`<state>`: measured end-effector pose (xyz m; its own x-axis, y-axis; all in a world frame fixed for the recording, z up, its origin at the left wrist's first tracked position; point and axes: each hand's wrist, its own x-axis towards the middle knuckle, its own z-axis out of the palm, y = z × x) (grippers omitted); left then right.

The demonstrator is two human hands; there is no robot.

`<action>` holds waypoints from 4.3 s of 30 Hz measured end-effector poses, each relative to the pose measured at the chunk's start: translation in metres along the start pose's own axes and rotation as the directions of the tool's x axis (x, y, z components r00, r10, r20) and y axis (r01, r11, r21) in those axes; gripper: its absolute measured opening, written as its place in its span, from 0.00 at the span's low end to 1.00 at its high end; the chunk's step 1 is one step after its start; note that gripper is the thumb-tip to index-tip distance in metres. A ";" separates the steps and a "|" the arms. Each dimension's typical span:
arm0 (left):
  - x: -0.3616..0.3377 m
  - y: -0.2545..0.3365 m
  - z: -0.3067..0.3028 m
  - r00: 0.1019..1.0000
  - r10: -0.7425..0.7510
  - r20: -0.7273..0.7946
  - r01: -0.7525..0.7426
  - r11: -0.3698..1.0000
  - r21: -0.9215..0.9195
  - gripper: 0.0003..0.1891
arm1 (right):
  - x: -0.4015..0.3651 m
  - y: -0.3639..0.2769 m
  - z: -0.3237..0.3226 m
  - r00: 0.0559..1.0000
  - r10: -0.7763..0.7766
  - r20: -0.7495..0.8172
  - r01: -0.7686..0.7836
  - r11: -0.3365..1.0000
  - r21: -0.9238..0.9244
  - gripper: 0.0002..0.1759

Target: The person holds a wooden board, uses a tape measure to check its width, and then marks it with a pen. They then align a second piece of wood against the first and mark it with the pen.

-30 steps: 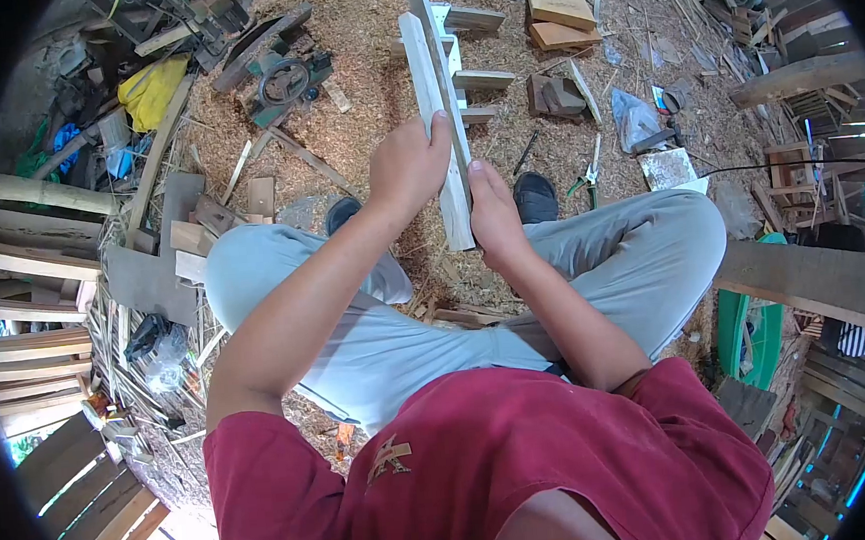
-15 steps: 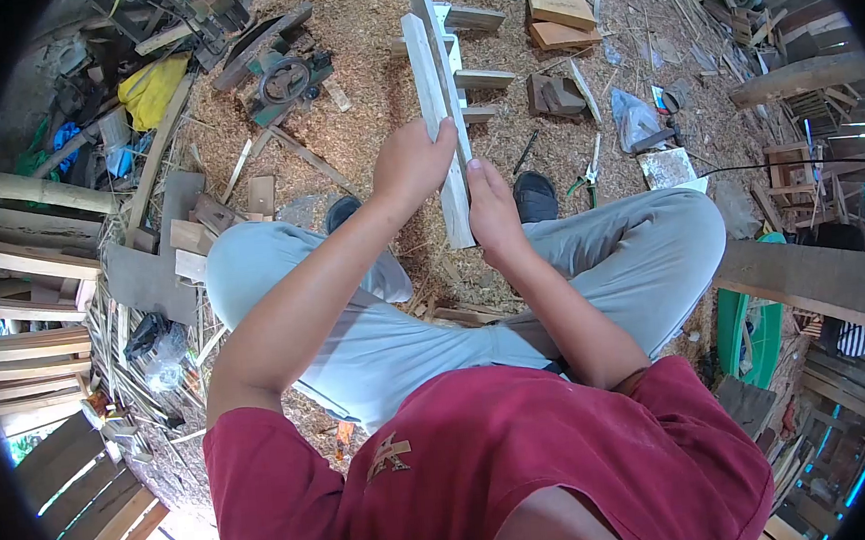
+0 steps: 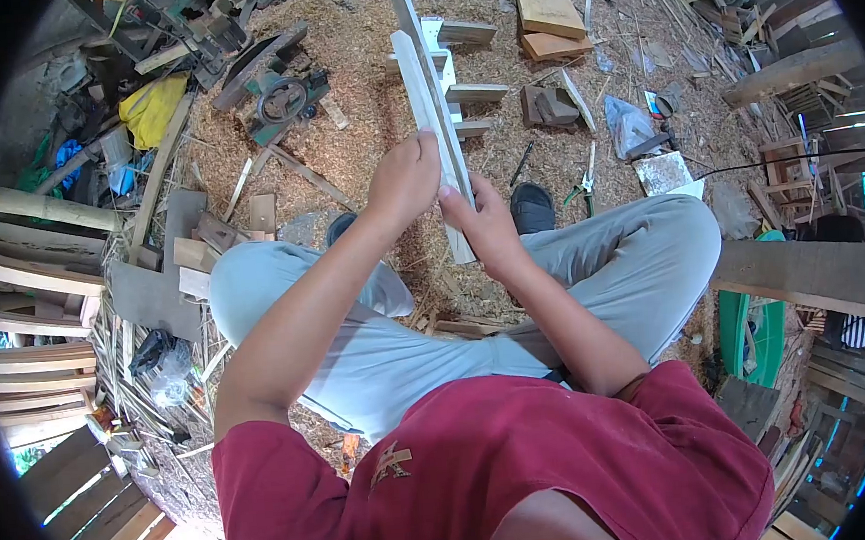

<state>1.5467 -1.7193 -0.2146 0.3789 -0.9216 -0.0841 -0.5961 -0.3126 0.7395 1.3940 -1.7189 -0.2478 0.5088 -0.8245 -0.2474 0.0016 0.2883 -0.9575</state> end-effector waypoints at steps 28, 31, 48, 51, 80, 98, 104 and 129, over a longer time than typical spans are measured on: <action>0.004 0.029 -0.063 0.979 0.108 0.173 0.188 -0.145 -0.971 0.23 | -0.042 -0.068 -0.015 0.747 -0.010 0.664 -0.469 0.700 0.538 0.39; 0.005 0.025 -0.061 0.979 0.117 0.170 0.188 -0.169 -0.968 0.23 | -0.041 -0.068 -0.014 0.747 -0.006 0.665 -0.468 0.706 0.532 0.40; 0.005 0.022 -0.062 0.969 0.164 0.184 0.214 -0.190 -0.958 0.25 | -0.045 -0.067 -0.012 0.760 0.008 0.650 -0.428 0.759 0.490 0.39; 0.002 0.025 -0.064 0.971 0.169 0.169 0.197 -0.162 -0.967 0.26 | -0.047 -0.069 -0.011 0.759 0.015 0.651 -0.431 0.761 0.485 0.39; -0.013 0.012 -0.050 0.900 0.361 0.242 0.272 -0.035 -0.962 0.33 | -0.044 -0.068 -0.018 0.645 -0.019 0.764 -0.625 0.562 0.542 0.44; 0.004 0.002 -0.033 0.960 -0.046 0.276 0.251 0.576 -0.778 0.25 | -0.008 -0.027 -0.032 0.891 0.139 0.433 -0.345 0.828 0.443 0.25; 0.002 -0.005 -0.024 0.912 -0.193 0.363 0.402 0.600 -0.692 0.18 | 0.008 0.009 -0.018 0.973 0.157 0.171 -0.186 0.969 0.165 0.21; 0.007 -0.056 0.015 0.863 -0.319 0.391 0.490 0.715 -0.498 0.18 | 0.007 0.049 0.003 0.993 -0.119 -0.012 0.105 0.913 -0.395 0.26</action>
<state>1.5719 -1.7113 -0.2665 0.2410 -0.7858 -0.5695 0.1122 -0.5604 0.8206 1.4002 -1.7094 -0.2959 0.4944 -0.8590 -0.1331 -0.2850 -0.0156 -0.9584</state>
